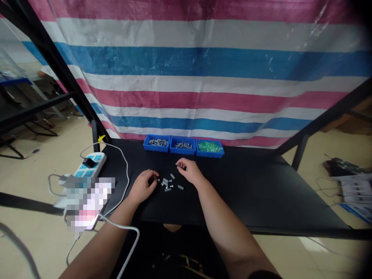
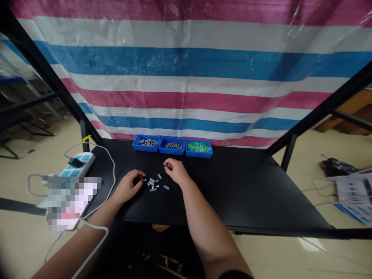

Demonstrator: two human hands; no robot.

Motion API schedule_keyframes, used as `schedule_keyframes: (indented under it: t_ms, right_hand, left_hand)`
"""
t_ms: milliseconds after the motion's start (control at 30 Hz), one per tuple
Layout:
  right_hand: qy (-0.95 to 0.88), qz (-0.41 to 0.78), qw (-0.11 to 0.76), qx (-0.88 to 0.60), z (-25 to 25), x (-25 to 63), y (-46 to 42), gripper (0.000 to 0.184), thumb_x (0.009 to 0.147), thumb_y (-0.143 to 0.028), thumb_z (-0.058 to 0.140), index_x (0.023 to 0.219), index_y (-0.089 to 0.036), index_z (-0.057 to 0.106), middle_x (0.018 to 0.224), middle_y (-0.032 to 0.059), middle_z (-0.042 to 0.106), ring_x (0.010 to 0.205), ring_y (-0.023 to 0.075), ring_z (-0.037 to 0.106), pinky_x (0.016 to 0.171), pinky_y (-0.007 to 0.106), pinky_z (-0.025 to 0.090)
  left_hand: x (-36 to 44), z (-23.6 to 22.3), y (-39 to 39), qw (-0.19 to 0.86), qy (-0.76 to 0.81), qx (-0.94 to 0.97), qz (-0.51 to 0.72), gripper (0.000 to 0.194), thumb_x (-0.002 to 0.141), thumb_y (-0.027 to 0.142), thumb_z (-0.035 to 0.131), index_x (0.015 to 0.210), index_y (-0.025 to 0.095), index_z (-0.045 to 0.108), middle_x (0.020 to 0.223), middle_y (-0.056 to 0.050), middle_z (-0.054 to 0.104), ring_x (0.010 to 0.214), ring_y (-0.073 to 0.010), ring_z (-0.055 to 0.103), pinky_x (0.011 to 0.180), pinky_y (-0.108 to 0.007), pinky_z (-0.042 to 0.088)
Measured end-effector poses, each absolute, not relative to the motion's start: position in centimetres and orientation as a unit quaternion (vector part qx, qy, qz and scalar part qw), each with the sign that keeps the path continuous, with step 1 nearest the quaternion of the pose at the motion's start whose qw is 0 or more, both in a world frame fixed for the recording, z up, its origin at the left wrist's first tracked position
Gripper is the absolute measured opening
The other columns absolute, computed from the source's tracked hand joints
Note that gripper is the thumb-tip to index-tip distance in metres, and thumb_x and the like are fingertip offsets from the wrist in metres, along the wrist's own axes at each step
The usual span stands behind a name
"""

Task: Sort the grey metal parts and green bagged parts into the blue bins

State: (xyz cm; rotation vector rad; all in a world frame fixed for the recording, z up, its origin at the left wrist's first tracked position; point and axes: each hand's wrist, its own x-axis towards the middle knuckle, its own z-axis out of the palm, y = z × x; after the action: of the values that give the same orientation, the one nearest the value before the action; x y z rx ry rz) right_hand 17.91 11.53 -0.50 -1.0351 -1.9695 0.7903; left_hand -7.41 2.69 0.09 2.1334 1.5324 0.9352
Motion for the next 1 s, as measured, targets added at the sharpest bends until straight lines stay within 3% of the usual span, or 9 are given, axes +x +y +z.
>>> schedule_keyframes:
  t_ms: [267,367,533,600,767,900,1000]
  right_hand:
    - [-0.800,0.289,0.351,-0.392,-0.2,17.9,11.6,0.030,0.082,-0.009,0.061,0.104,-0.023,0.076,0.093,0.0038,0.069,0.078,0.0144,0.063,0.075,0.028,0.051]
    - [-0.784,0.322,0.381,-0.371,0.0,17.6,11.3,0.026,0.084,-0.012,0.061,0.104,-0.022,0.073,0.096,0.0038,0.069,0.086,0.0155,0.065,0.079,0.029,0.052]
    - [-0.703,0.447,0.426,-0.353,-0.2,17.0,10.8,0.018,0.079,-0.022,0.070,0.095,-0.020,0.063,0.085,0.0000,0.065,0.073,0.0134,0.064,0.065,0.025,0.054]
    - [-0.707,0.453,0.434,-0.326,-0.2,16.9,10.8,0.009,0.080,-0.024,0.070,0.086,-0.019,0.064,0.086,0.0018,0.067,0.078,0.0150,0.066,0.072,0.028,0.056]
    - [-0.673,0.505,0.463,-0.277,0.2,16.9,10.8,0.013,0.085,-0.031,0.071,0.085,-0.019,0.068,0.099,0.0064,0.070,0.080,0.0165,0.070,0.078,0.034,0.059]
    - [-0.696,0.472,0.440,-0.316,0.6,17.4,11.1,0.016,0.085,-0.033,0.071,0.096,-0.020,0.073,0.116,0.0092,0.065,0.085,0.0161,0.069,0.074,0.030,0.058]
    - [-0.736,0.435,0.349,-0.385,1.1,18.5,11.3,0.019,0.085,-0.033,0.071,0.099,-0.021,0.072,0.098,0.0050,0.068,0.070,0.0120,0.064,0.063,0.024,0.052]
  left_hand:
    - [-7.8,-0.3,3.3,0.224,0.544,0.715,0.379,0.019,0.089,0.024,0.058,0.106,0.022,0.065,0.096,-0.005,0.066,0.089,-0.0192,0.063,0.079,-0.031,0.049]
    - [-7.5,0.3,4.3,0.236,0.539,0.700,0.403,0.019,0.089,0.027,0.059,0.106,0.021,0.066,0.096,-0.005,0.067,0.088,-0.0182,0.064,0.078,-0.030,0.050]
    - [-5.3,2.9,6.1,0.303,0.493,0.721,0.381,0.035,0.089,0.031,0.063,0.123,0.024,0.062,0.105,-0.004,0.071,0.091,-0.0176,0.067,0.081,-0.028,0.050]
    - [-4.2,3.8,6.8,0.336,0.478,0.734,0.346,0.038,0.089,0.036,0.064,0.125,0.025,0.062,0.093,-0.002,0.072,0.082,-0.0164,0.067,0.077,-0.028,0.050]
    - [-2.6,4.0,8.5,0.481,0.465,0.652,0.358,0.034,0.086,0.047,0.066,0.104,0.019,0.065,0.077,-0.002,0.069,0.063,-0.0128,0.061,0.061,-0.024,0.047]
    - [-2.8,3.2,9.9,0.561,0.494,0.534,0.395,0.033,0.077,0.045,0.072,0.089,0.017,0.061,0.068,0.000,0.065,0.055,-0.0103,0.057,0.056,-0.022,0.046]
    - [-3.6,3.0,11.4,0.526,0.562,0.476,0.425,0.030,0.071,0.040,0.074,0.085,0.016,0.061,0.061,0.001,0.062,0.050,-0.0090,0.053,0.051,-0.020,0.042]
